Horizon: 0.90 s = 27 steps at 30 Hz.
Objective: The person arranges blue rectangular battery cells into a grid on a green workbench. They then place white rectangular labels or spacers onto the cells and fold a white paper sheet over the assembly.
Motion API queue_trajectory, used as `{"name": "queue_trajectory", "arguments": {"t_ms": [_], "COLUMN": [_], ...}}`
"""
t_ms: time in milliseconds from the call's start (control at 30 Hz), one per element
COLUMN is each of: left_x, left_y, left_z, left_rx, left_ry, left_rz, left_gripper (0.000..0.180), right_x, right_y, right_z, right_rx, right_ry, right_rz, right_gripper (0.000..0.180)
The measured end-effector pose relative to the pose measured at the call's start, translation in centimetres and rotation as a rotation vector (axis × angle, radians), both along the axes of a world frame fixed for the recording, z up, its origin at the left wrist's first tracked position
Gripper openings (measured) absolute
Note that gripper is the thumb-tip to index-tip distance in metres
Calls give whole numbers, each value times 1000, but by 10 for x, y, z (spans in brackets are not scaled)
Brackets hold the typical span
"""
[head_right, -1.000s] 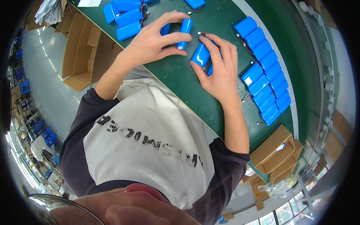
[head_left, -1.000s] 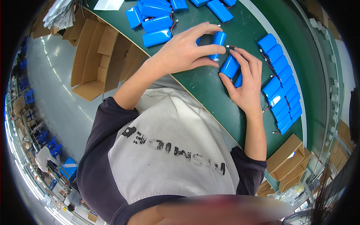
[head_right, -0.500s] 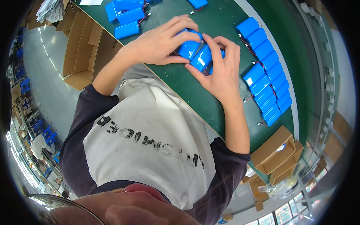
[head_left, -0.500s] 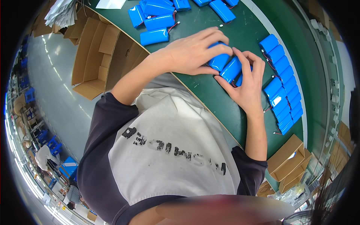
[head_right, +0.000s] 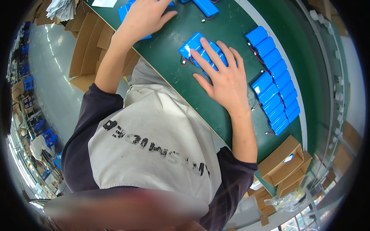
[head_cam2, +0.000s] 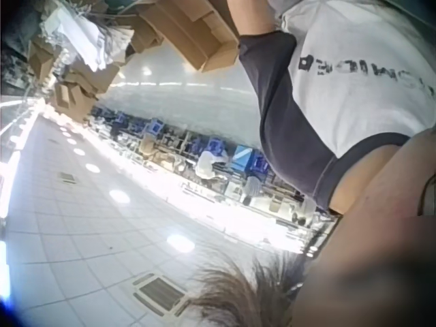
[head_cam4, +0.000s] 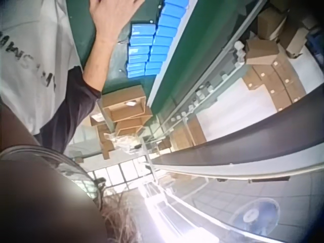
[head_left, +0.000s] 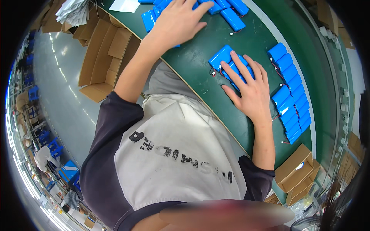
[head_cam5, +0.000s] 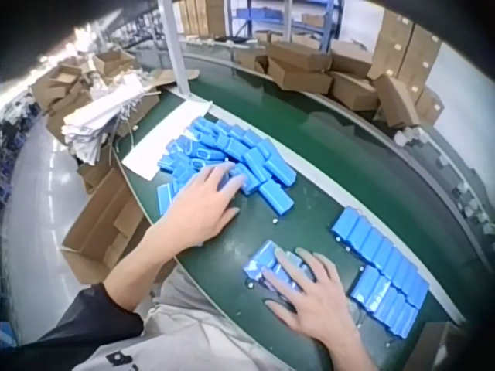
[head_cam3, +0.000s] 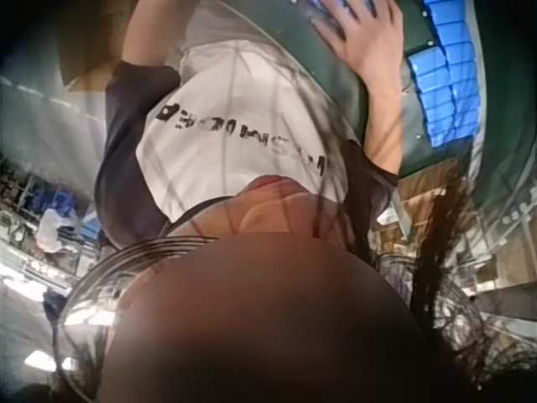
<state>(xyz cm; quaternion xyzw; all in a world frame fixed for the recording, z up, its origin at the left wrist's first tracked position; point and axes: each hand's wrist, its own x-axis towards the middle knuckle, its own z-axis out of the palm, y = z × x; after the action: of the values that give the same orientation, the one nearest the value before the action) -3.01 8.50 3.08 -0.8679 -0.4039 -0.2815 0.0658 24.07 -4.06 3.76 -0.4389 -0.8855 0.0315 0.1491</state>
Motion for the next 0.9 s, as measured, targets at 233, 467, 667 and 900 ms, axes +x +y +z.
{"name": "queue_trajectory", "arguments": {"t_ms": [233,467,667,900], "left_x": [32,51,39,25], "left_y": [11,-16,-7,-20], "left_z": [0,-35,-11,15], "left_rx": [-95,105,-42,-363], "left_ry": [170,152,284,41], "left_rz": [228,174,-64,-272], "left_gripper": [52,44,44,27], "right_x": [2,-10,-23,-12], "right_y": [-2,-2,-4,-2], "right_z": [-3,-1,-7,-2], "right_rx": [2,42,61,55], "right_ry": [26,-9,-1,51], "right_rz": [-15,-53,-61,-22], "right_gripper": [58,58,54,41]}}
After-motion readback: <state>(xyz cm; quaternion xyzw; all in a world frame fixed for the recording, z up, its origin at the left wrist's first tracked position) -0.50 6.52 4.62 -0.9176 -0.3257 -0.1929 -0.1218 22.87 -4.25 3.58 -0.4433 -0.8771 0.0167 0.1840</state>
